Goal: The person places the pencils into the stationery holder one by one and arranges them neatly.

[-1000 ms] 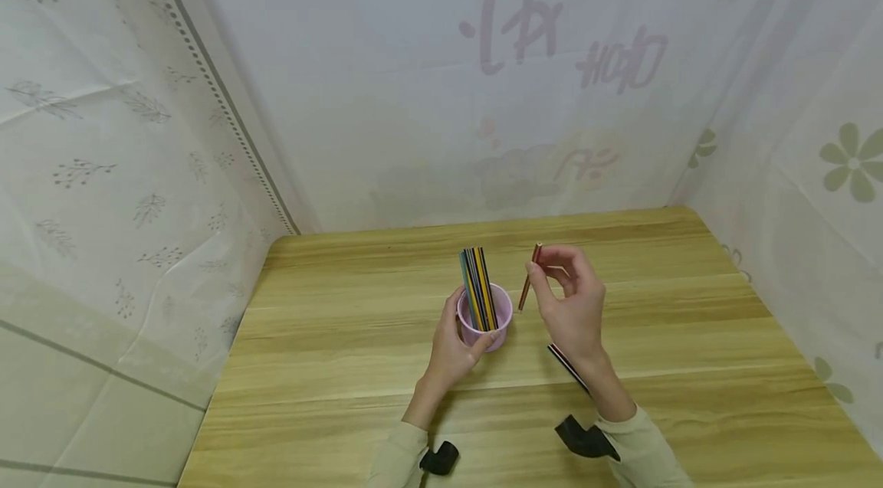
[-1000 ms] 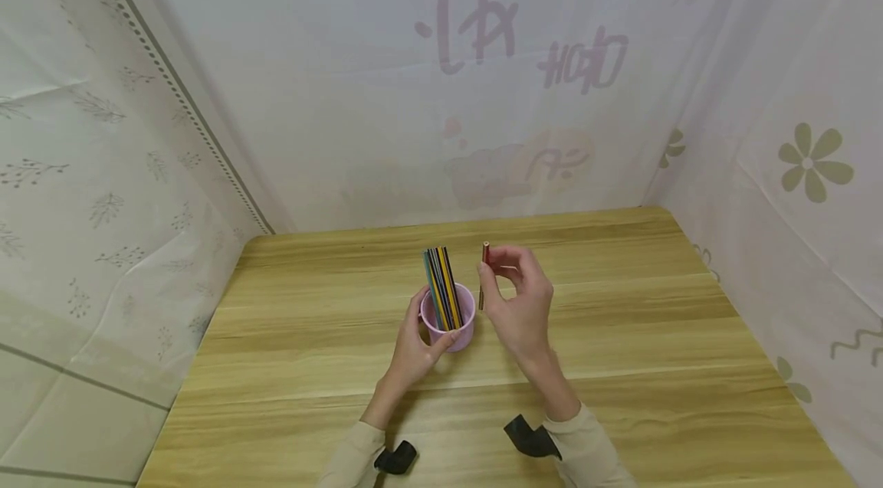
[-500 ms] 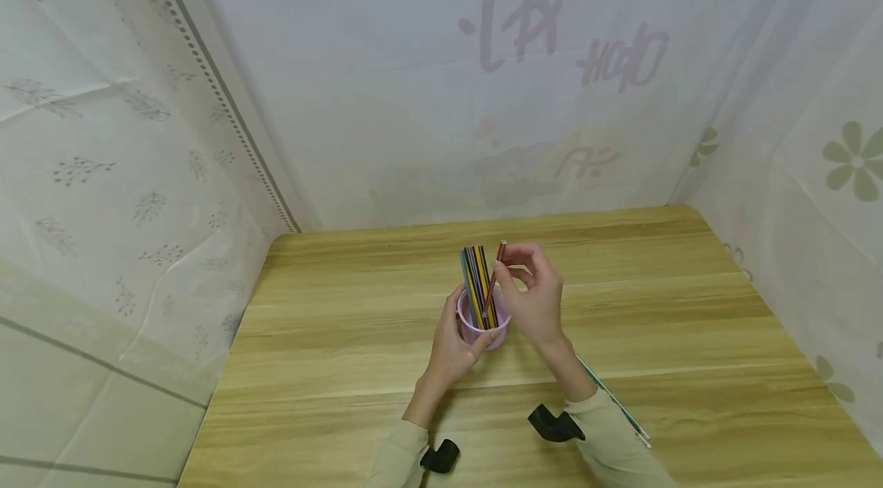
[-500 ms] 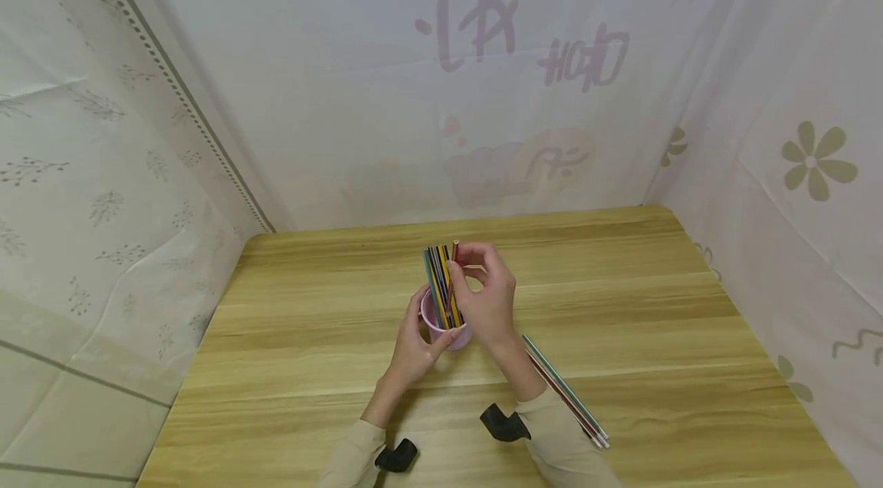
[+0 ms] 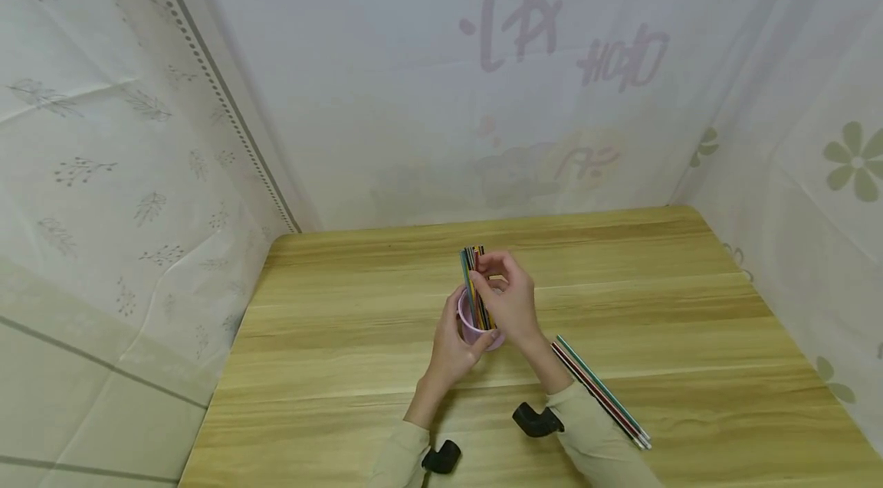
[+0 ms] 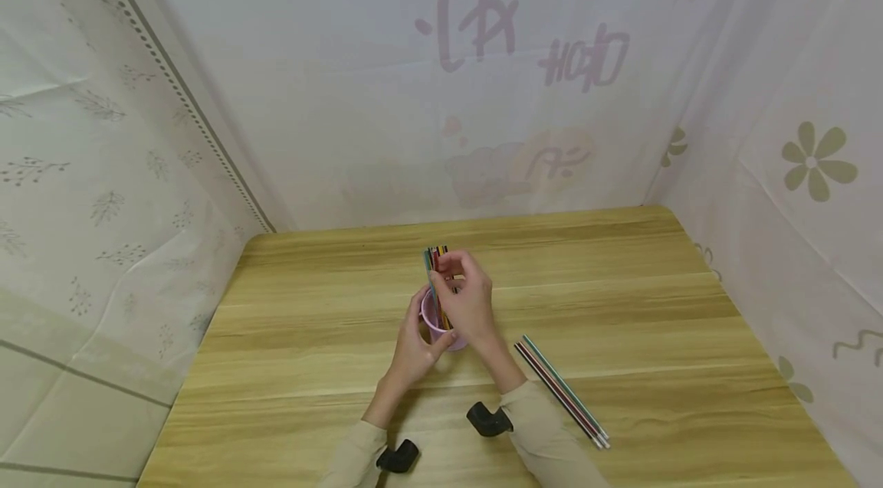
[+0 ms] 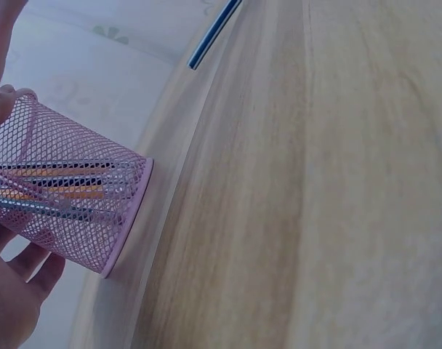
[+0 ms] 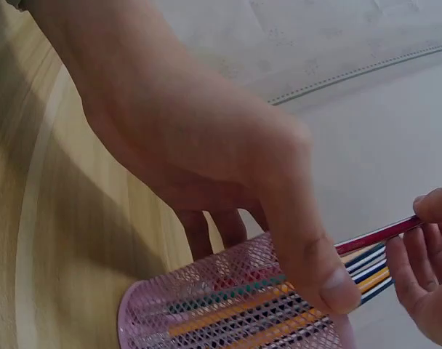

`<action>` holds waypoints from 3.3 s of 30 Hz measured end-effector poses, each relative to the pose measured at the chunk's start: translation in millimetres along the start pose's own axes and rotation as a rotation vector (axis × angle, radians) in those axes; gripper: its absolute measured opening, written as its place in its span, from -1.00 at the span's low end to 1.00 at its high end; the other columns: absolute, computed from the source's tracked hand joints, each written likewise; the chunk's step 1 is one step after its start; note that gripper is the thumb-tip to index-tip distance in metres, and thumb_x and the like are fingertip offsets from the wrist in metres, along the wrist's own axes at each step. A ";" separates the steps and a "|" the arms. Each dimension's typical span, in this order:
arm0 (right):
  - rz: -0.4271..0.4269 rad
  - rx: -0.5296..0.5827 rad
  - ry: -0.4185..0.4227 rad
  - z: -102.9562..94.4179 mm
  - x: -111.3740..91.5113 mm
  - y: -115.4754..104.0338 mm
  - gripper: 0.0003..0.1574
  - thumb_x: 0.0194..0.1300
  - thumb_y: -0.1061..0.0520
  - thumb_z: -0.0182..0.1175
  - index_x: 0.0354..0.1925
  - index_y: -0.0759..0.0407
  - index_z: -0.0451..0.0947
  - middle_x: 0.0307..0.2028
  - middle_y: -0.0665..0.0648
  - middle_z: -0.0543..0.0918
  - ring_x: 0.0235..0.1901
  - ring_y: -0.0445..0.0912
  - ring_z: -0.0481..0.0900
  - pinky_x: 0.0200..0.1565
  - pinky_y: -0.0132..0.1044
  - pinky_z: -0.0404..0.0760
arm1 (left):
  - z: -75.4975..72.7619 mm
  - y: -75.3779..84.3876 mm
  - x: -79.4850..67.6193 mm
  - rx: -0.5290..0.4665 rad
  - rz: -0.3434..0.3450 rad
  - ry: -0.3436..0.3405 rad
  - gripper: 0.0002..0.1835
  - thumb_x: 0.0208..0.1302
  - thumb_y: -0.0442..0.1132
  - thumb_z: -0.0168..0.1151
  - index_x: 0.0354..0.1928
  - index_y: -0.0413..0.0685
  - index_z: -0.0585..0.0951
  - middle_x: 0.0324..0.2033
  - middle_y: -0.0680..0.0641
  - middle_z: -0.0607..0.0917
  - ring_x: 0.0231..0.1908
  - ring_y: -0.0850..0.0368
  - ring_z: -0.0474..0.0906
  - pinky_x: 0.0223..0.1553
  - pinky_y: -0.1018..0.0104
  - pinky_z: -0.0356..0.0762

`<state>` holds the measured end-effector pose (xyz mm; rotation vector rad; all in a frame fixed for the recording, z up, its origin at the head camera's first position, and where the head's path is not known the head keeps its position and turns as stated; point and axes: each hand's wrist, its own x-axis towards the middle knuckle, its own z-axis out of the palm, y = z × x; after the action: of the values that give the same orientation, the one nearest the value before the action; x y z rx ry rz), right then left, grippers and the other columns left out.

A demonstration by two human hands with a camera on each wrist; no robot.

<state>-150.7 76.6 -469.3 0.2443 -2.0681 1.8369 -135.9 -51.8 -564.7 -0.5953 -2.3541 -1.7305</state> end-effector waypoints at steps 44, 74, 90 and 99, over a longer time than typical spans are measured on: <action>0.217 -0.331 0.068 -76.2 -36.3 15.9 -0.74 0.26 0.36 0.31 -0.06 0.33 0.59 -0.20 0.23 0.71 -0.20 -0.01 0.67 -0.19 -0.48 0.67 | 2.9 -2.8 -1.4 -0.019 -0.022 0.022 -0.04 0.08 -0.11 0.57 0.48 0.00 0.24 0.29 -0.12 0.52 0.28 -0.07 0.50 0.34 -0.10 0.47; 0.269 -0.496 0.028 -121.0 -76.4 48.1 -0.71 0.21 0.40 0.31 -0.06 0.35 0.60 -0.19 0.28 0.72 -0.20 0.03 0.69 -0.20 -0.47 0.68 | 1.5 0.1 0.1 -0.029 0.013 0.025 -0.04 0.08 -0.15 0.56 0.48 -0.02 0.24 0.26 -0.12 0.52 0.25 -0.06 0.52 0.29 -0.05 0.54; 0.262 -0.643 -0.015 -131.6 -88.7 70.6 -0.78 0.11 0.43 0.34 -0.22 0.30 0.62 -0.34 0.17 0.70 -0.36 -0.11 0.61 -0.33 -0.42 0.62 | -2.8 19.9 0.8 -0.011 0.020 0.026 -0.06 0.05 -0.30 0.55 0.44 -0.35 0.25 0.22 -0.35 0.53 0.21 -0.30 0.53 0.24 -0.23 0.52; 0.291 -0.722 -0.052 -132.4 -86.4 75.1 -0.84 0.14 0.38 0.33 -0.25 0.27 0.62 -0.37 0.14 0.69 -0.35 -0.09 0.62 -0.31 -0.37 0.60 | -0.2 4.6 -0.4 -0.010 -0.021 0.014 -0.02 0.09 -0.14 0.55 0.50 -0.07 0.22 0.28 -0.16 0.51 0.27 -0.09 0.50 0.32 -0.11 0.48</action>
<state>-78.3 207.8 -559.6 -0.2114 -2.7493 1.0939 -133.7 -50.9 -560.8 -0.5608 -2.3518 -1.7510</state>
